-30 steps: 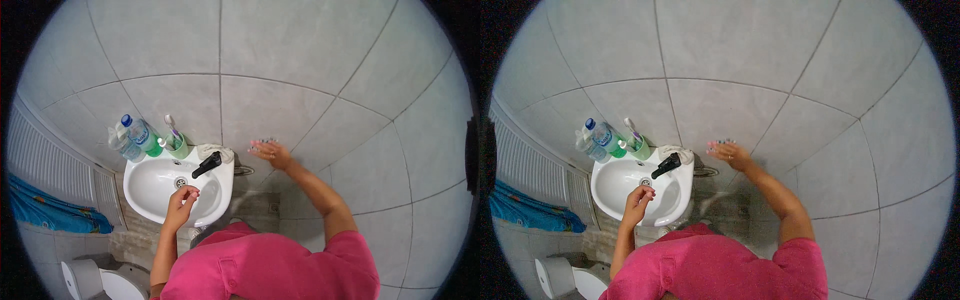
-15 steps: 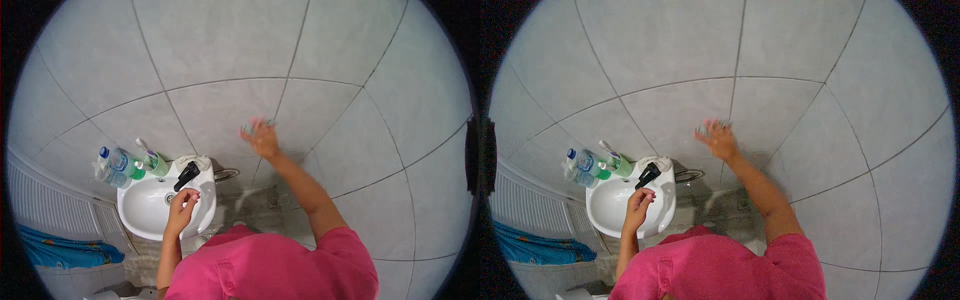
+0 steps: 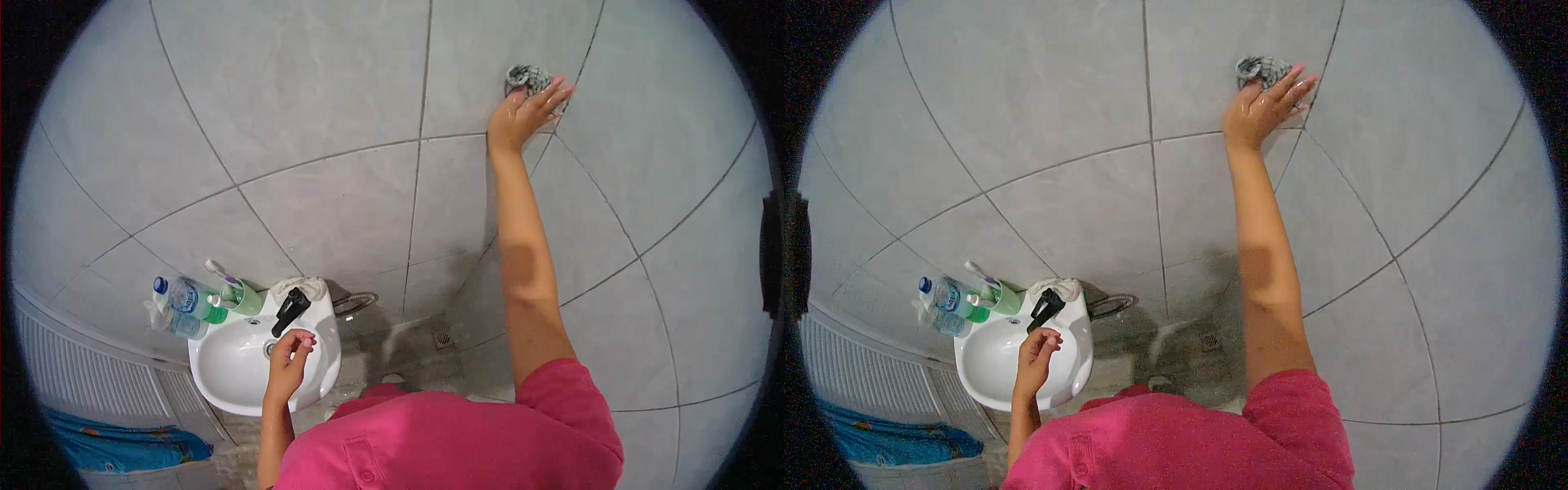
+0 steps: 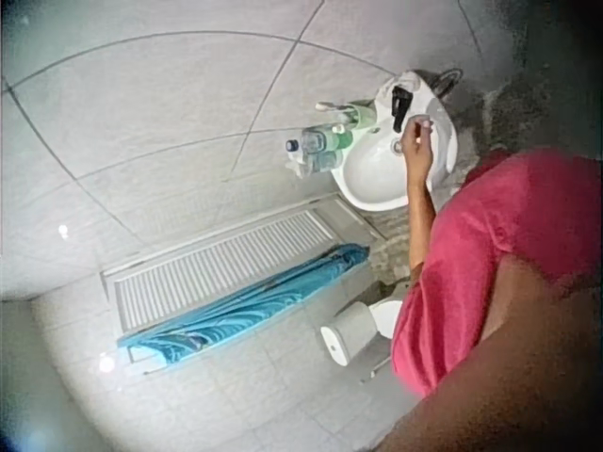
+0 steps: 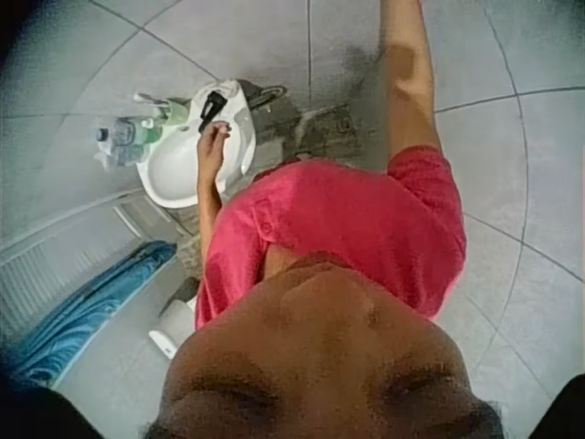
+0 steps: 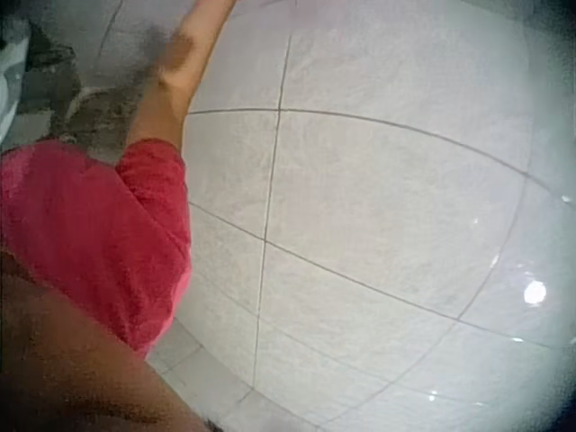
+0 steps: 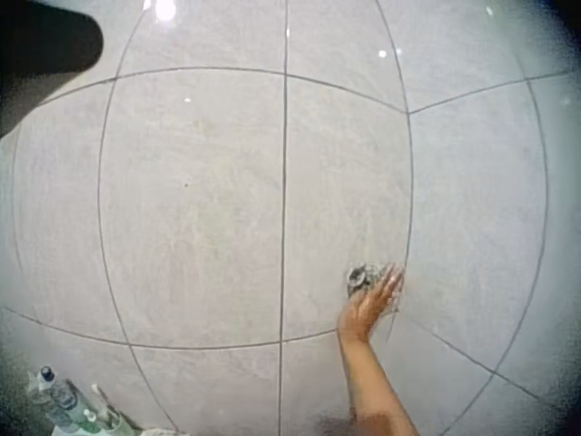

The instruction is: The person cleans the tiled walls of a bathroom using a cloth. They repeatedly wet the cloth in the sink, wring it out, and wipe the wall surfaces in circular and vertical motions. The person moves around the sink and toilet area to reach different sections of the wall.

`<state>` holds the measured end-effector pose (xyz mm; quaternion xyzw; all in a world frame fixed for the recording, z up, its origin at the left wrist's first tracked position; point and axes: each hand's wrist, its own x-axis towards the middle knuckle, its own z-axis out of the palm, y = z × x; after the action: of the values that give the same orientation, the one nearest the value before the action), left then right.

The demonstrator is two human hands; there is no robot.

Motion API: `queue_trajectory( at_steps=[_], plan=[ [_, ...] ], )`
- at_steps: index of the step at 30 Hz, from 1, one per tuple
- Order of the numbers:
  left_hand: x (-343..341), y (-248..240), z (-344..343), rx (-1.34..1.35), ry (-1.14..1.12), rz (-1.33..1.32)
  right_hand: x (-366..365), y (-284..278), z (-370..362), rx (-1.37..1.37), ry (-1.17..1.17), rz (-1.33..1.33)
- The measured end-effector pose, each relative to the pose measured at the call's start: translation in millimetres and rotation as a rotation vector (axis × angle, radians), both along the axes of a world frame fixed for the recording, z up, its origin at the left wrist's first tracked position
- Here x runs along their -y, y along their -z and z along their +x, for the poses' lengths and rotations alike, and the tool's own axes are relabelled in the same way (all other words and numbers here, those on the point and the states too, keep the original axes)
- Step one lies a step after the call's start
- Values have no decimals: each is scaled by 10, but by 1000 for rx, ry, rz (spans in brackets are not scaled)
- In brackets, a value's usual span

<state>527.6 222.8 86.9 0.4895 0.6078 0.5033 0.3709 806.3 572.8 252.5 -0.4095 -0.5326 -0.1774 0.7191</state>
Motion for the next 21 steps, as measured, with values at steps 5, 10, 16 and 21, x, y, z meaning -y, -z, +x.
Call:
queue_trajectory(
  at_steps=[5,10,16,21],
  plan=[
    [96,55,36,53,-57,12,120,748,-343,-21,-125,-113],
    [-37,65,60,47,-4,14,603,2392,-611,-221,-195,-637],
    [-61,48,17,52,26,60,98,1156,-237,-87,-53,-228],
    [-84,39,-26,48,107,69,-78,-890,-314,-126,5,-56]
  ],
)
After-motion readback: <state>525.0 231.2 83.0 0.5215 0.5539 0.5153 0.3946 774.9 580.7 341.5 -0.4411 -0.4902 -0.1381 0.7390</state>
